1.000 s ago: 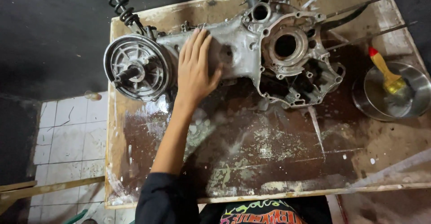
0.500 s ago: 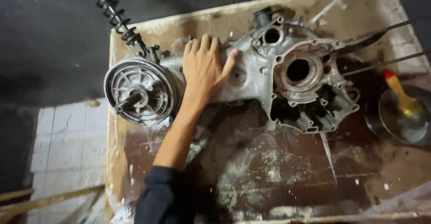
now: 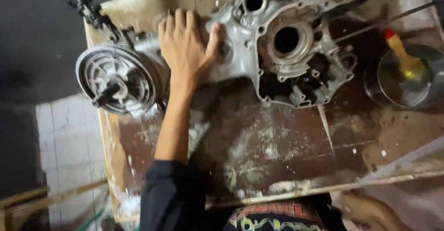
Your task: Cleaning a motorcycle engine casing using a brush, sandpaper, and cleaning fluid.
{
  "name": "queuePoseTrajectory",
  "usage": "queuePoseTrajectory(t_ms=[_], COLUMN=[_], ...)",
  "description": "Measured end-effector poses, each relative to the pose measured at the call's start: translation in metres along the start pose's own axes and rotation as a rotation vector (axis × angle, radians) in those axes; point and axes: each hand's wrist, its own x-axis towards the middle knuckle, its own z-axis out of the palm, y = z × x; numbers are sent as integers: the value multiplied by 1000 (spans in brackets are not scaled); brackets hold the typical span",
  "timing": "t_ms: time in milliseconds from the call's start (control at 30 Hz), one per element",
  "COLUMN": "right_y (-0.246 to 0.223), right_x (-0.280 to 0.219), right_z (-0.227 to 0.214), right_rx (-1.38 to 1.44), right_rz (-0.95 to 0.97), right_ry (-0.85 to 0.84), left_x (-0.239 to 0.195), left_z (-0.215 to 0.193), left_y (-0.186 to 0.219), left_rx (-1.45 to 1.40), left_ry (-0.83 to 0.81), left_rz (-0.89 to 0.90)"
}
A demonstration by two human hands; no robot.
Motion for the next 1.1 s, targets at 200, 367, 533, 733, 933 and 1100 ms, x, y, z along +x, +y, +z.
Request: queuePoseTrajectory(t_ms=[200,367,533,733,933,1100], right_y=[-171,-325,-318,-278,-299,-288], right_x=[249,434,558,571,581,581], right_z=[-126,-296,-321,-300,-310,-299], right_rx=[-72,-233,-557,-605,-536,-680], right_rz=[-16,-252,-308,-262,-362,-299], right_ry=[10,574,743,602,543,520], left_x=[31,41,42,43,42,42], left_z=[11,-1,-11,-15,-15,-5], left_y=[-11,-5,-7,-4,-6,-6], left_rx=[-191,-281,-345,-362,-370,-332], left_ry=[-154,-187,-154,-159,-183,-188], left_rz=[-14,-91,-81,-112,-150,-133])
